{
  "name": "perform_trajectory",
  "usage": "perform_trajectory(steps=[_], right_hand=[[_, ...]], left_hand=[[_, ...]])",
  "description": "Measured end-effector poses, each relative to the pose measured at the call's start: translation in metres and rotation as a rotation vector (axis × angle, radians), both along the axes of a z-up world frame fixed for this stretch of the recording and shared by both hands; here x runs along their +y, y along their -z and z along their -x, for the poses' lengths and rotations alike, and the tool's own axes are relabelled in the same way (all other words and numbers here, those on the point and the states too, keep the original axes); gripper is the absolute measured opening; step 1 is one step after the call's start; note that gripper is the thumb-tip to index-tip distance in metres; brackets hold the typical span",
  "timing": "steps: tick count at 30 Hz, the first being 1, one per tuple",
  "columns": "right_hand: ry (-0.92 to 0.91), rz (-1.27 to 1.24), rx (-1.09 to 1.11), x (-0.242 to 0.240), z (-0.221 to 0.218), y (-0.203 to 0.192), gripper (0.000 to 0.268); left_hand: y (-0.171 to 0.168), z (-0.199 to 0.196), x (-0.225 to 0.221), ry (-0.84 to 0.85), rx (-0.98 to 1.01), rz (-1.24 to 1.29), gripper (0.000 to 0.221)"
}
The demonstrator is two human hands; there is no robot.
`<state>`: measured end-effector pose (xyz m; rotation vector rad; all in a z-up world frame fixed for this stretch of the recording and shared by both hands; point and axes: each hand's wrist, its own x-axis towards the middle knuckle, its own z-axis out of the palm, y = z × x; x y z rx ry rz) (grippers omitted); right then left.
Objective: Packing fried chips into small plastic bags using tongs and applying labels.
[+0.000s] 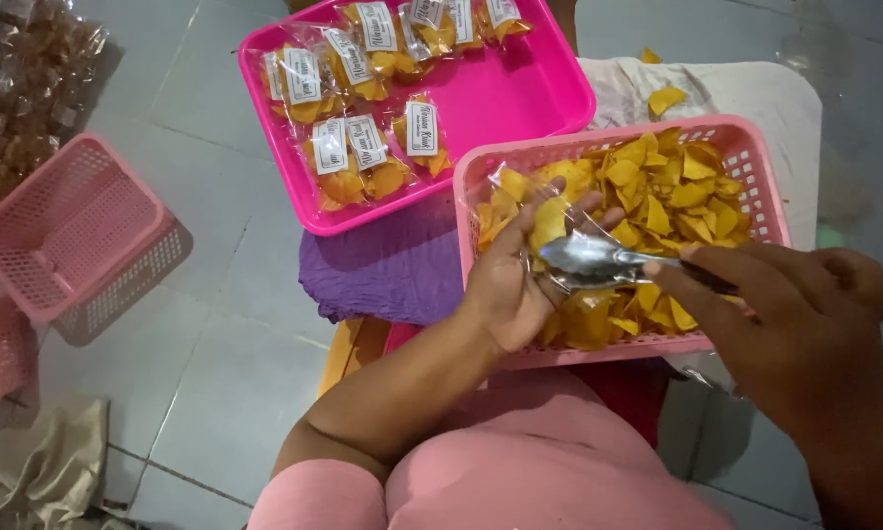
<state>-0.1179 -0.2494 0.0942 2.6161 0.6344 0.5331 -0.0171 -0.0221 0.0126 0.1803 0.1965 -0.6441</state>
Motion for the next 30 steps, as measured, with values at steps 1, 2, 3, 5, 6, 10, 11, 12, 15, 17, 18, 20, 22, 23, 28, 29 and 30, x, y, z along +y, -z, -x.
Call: perform_trajectory(steps=[1,2,3,5,6,10,11,12,15,17,18,20,22,23,28,29,30], right_hand=[[0.087,0.08,0.05,0.002,0.002,-0.004,0.059],[0.093,0.08,0.054,0.007,0.005,-0.02,0.059],[0.085,0.019,0.147,0.012,0.007,-0.037,0.052],[0.093,-0.041,0.242,0.008,0.019,-0.052,0.046],[0.195,-0.324,0.292,-0.001,0.029,-0.049,0.039],[0.295,-0.85,0.217,-0.053,0.052,-0.003,0.04],[0.304,-0.849,0.214,-0.056,0.054,-0.002,0.04],[0.314,-0.732,0.201,-0.059,0.053,0.0,0.036],[0.331,-0.524,0.187,-0.069,0.047,0.015,0.035],[0.338,-0.438,0.195,-0.063,0.044,0.019,0.037],[0.409,-0.293,0.23,-0.055,0.04,0.015,0.042],[0.483,-0.151,0.263,-0.045,0.033,0.015,0.047],[0.436,-0.257,0.222,-0.039,0.025,0.026,0.037],[0.436,-0.259,0.222,-0.041,0.024,0.031,0.037],[0.505,-0.201,0.18,-0.045,0.022,0.036,0.044],[0.5,-0.2,0.18,-0.044,0.021,0.034,0.044],[0.499,-0.19,0.163,-0.044,0.021,0.032,0.043]], left_hand=[[0.008,-0.002,0.001,-0.005,-0.033,0.052,0.042],[0.009,-0.004,0.005,0.001,-0.029,0.053,0.042],[0.01,-0.007,0.009,-0.034,-0.054,0.009,0.039],[0.008,-0.008,0.012,-0.054,-0.076,-0.031,0.04],[0.004,-0.007,0.013,0.01,0.008,0.017,0.049],[-0.003,0.01,0.005,0.139,0.01,0.088,0.046],[0.004,0.007,0.004,0.147,0.011,0.09,0.046],[0.01,0.002,0.003,0.068,-0.018,-0.038,0.044],[0.009,-0.002,0.003,-0.036,-0.069,-0.149,0.036],[0.006,0.003,0.002,-0.059,-0.082,-0.141,0.031],[0.004,0.004,-0.001,-0.05,-0.03,-0.133,0.033],[-0.002,0.004,-0.006,-0.038,0.02,-0.128,0.036],[-0.009,0.005,-0.009,-0.065,0.01,-0.268,0.039],[-0.008,0.005,-0.009,-0.065,0.01,-0.27,0.039],[-0.002,0.003,-0.007,-0.107,0.156,-0.392,0.037],[-0.004,0.003,-0.006,-0.111,0.158,-0.391,0.037],[-0.007,0.004,-0.006,-0.111,0.107,-0.369,0.04]])
